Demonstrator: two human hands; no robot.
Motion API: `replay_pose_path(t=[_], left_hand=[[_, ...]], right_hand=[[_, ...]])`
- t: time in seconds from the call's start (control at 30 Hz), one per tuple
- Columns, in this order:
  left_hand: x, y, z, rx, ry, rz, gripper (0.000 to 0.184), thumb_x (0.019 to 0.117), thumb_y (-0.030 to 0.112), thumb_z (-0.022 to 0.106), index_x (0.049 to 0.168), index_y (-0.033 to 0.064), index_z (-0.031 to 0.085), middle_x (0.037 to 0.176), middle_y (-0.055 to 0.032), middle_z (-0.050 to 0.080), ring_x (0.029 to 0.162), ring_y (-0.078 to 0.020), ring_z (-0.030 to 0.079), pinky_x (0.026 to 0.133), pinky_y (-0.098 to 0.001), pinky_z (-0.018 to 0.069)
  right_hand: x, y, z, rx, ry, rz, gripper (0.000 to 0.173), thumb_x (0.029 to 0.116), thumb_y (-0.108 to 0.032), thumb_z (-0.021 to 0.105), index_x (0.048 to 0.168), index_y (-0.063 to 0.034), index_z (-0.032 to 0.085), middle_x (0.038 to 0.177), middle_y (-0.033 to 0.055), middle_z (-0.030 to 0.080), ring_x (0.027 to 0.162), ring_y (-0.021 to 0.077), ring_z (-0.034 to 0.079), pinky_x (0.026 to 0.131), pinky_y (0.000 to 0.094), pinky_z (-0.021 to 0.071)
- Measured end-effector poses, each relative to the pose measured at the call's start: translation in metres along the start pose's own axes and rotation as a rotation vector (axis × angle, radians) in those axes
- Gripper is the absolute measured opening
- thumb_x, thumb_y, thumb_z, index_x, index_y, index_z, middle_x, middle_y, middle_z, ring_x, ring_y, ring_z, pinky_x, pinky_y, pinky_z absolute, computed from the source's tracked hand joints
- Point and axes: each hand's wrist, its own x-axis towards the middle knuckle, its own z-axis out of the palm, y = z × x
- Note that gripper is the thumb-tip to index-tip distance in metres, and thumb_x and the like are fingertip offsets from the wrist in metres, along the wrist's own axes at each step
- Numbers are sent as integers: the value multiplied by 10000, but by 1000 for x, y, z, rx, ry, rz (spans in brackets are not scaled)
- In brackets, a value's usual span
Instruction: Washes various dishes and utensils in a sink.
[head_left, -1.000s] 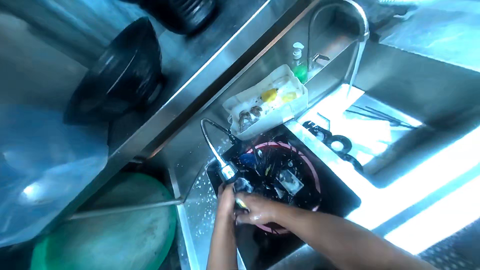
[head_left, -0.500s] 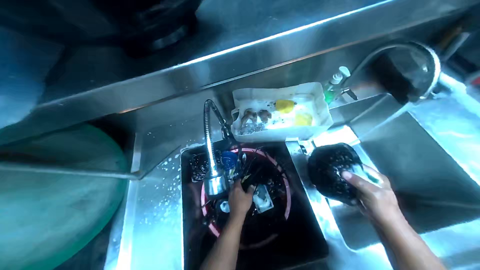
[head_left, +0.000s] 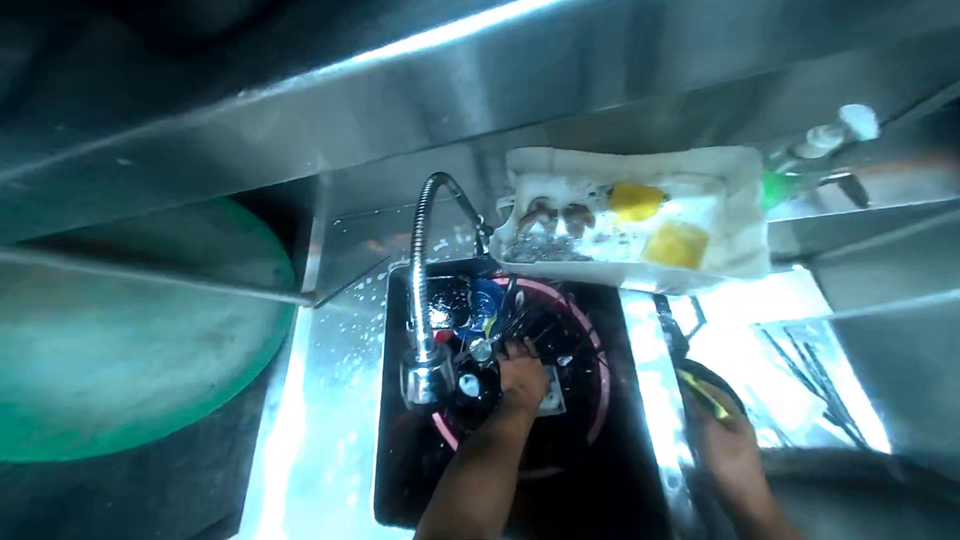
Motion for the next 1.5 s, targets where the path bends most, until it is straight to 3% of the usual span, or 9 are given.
replay_pose_path(t=[0.03, 0.17, 0.33, 0.63, 0.93, 1.13, 1.3, 1.43, 1.5], left_hand=[[0, -7, 9, -26, 48, 23, 671, 1015, 161, 494, 1623, 57, 228, 1631, -242, 294, 1479, -442, 321, 1120, -653, 351], [-23, -44, 53, -247, 535, 73, 592, 935, 215, 612, 1517, 218, 506, 1591, -142, 423, 1475, -337, 389, 1189, -578, 322], [-42, -100, 122, -822, 424, -248, 539, 995, 486, 557, 1284, 47, 677, 1270, -170, 673, 1221, -302, 631, 1067, -487, 497], [3, -112, 80, -895, 10, -406, 669, 946, 361, 652, 1500, 67, 420, 1325, -170, 643, 1212, -315, 642, 1013, -522, 523], [-55, -122, 71, -1997, 199, -309, 341, 1046, 162, 583, 1331, -25, 592, 1363, -191, 599, 1266, -265, 563, 1059, -473, 465], [-88, -120, -2, -1906, 430, -1, 261, 1070, 146, 504, 1271, -6, 570, 1075, -163, 660, 924, -207, 661, 804, -397, 568], [-92, -142, -46, -2077, 550, 207, 296, 1071, 263, 513, 1328, 129, 572, 1202, -80, 643, 1042, -198, 631, 851, -444, 552], [-75, -140, -59, -2327, 454, 170, 325, 1039, 361, 587, 1288, 158, 637, 1277, -59, 644, 1130, -201, 608, 921, -472, 522], [-63, -133, -55, -2268, 350, 73, 440, 1021, 451, 595, 1339, 147, 611, 1346, -103, 620, 1194, -259, 592, 958, -529, 504]], right_hand=[[-14, -11, 6, 15, 25, -69, 379, 1023, -139, 587, 1385, -30, 570, 1054, 111, 684, 729, 128, 647, 621, 323, 578], [-36, -5, 27, -323, 129, -362, 557, 1006, -233, 585, 1493, 12, 471, 1497, 255, 507, 1381, 379, 509, 1147, 522, 428], [-36, -9, 42, -642, 223, -352, 552, 1004, -265, 581, 1502, -49, 481, 1423, 259, 560, 1294, 458, 558, 1068, 629, 457], [-38, -17, 51, -663, 274, -199, 533, 1038, -371, 572, 1508, -137, 483, 1384, 198, 614, 1238, 406, 619, 1016, 646, 486], [-116, -24, 101, -545, 187, -490, 483, 1012, -236, 557, 1421, 20, 556, 1423, 261, 563, 1339, 419, 528, 1133, 565, 430], [-150, -46, 227, -571, -178, -802, 428, 939, -257, 504, 1299, -175, 720, 1463, 112, 594, 1431, 386, 457, 1173, 620, 356], [-120, -132, 241, -77, -82, -350, 349, 985, -172, 634, 1320, -72, 642, 1225, 98, 704, 1114, 187, 678, 975, 444, 570], [-83, -151, 227, 517, -186, 274, 262, 1054, -326, 531, 1177, -110, 617, 941, 99, 683, 814, 210, 672, 678, 423, 588], [-78, -149, 225, 582, -129, 253, 299, 1079, -364, 455, 1162, -110, 589, 921, 94, 649, 791, 210, 642, 652, 428, 564]])
